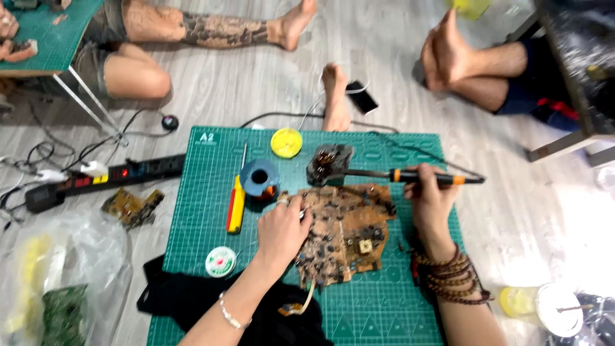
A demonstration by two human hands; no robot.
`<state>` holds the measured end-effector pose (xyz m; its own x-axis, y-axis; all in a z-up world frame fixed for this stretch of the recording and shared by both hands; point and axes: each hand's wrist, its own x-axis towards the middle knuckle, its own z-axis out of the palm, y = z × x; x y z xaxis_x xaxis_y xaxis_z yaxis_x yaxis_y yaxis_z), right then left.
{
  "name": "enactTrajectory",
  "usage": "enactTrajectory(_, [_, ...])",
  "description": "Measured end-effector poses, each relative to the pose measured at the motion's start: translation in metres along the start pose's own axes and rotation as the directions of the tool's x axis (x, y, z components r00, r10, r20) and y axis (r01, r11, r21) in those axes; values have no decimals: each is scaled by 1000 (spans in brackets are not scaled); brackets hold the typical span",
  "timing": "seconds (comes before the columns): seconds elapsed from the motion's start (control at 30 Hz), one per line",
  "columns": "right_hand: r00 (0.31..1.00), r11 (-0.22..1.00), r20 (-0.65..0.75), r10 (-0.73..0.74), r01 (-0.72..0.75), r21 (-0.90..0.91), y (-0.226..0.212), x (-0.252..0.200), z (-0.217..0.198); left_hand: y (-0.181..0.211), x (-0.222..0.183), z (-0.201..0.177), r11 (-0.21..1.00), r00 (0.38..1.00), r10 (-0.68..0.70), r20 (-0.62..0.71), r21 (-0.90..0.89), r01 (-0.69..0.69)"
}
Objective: Soldering electronic components onto a motherboard using a soldering iron and solder wire while sitting on the floor.
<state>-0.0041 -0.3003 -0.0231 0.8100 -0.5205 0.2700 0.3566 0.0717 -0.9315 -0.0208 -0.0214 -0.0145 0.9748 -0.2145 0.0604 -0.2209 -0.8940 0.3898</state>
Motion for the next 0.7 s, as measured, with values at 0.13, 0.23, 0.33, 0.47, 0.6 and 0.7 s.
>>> enactTrajectory(0.13, [999, 999, 23, -42, 42, 7, -17, 0, 8, -3, 3, 7, 1000, 996, 6, -92, 17, -4])
enactTrajectory(0.23, [998, 999, 49, 36, -36, 1, -25, 4, 10, -7, 12, 17, 999, 991, 22, -134, 44, -16])
enactTrajectory(0.33, [997, 998, 29, 66, -65, -5, -28, -1, 11, -8, 10, 16, 1000, 997, 8, -71, 24, -7])
enactTrajectory(0.47, [998, 998, 17, 67, -67, -5, -27, -1, 10, -5, 10, 9, 1000, 1000, -28, -9, -9, 28])
enactTrajectory(0.6, [997, 997, 1, 71, -71, 29, -24, 0, 8, -8, 12, 15, 999, 999, -34, 24, -1, 34])
enactTrajectory(0.7, [998, 998, 20, 55, -55, -10, -28, 1, 10, -11, 15, 22, 1000, 1000, -4, 6, -15, 4])
